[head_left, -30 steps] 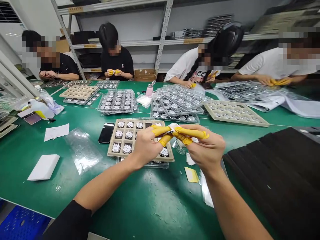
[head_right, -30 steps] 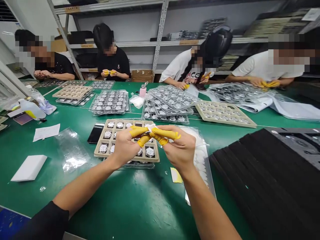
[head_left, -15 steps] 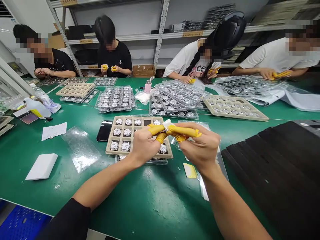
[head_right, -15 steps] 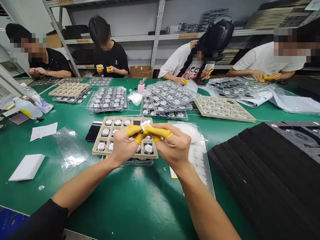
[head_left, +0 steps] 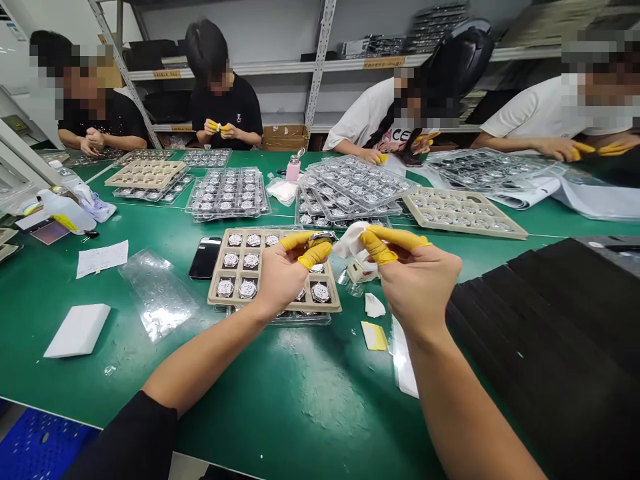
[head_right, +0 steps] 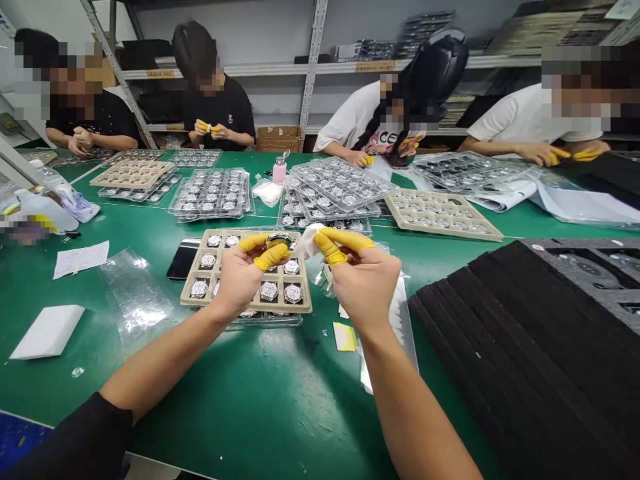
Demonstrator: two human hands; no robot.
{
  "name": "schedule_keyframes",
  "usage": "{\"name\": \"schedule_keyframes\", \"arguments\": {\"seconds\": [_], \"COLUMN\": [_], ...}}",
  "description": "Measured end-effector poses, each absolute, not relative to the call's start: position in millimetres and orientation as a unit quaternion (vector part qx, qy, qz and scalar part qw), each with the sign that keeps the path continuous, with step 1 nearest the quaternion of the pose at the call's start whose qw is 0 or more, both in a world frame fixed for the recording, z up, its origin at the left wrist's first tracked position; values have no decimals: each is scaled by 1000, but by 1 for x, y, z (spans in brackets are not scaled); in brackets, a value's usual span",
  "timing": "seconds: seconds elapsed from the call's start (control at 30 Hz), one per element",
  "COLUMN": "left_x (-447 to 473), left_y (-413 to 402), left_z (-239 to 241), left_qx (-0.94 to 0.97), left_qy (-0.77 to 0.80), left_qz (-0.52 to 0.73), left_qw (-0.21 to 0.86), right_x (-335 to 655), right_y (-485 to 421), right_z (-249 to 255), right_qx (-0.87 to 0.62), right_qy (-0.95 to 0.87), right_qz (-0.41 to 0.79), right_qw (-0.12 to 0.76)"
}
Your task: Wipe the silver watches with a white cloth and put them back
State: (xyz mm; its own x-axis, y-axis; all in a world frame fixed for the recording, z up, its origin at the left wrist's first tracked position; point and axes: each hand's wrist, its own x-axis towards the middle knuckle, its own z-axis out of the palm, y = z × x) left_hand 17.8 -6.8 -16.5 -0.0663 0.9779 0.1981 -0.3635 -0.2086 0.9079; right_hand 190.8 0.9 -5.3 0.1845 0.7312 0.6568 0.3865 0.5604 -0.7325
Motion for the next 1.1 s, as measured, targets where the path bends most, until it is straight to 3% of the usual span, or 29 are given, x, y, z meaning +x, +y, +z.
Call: {"name": "schedule_keyframes", "arguments": {"seconds": [0.33, 0.53, 0.73, 0.87, 0.97, 1.1], "left_x": [20, 21, 20, 25, 25, 20], "left_y": [-13, -13, -19, -16, -13, -12], "left_z": [-16, -19, -26, -25, -18, -8], "left_qx": [444, 500, 546, 480, 393, 329], "left_qy": [330, 323, 357, 398, 402, 407], "left_qz": [613, 618, 599, 564, 529, 525], "left_qw": [565, 513, 465, 541, 636, 671], "right_x": [177, 176, 182, 185, 189, 196], "right_y": [-11, -8, -2, 6, 13, 18], "right_z": [-4, -5, -14, -24, -25, -16], "right_qx": [-413, -428, -410, -456, -488, -486], "right_qy": [-642, -649, -723, -711, -651, -542], "right_qz": [128, 125, -46, -119, -29, 192], "right_qw": [633, 617, 554, 522, 581, 659]}}
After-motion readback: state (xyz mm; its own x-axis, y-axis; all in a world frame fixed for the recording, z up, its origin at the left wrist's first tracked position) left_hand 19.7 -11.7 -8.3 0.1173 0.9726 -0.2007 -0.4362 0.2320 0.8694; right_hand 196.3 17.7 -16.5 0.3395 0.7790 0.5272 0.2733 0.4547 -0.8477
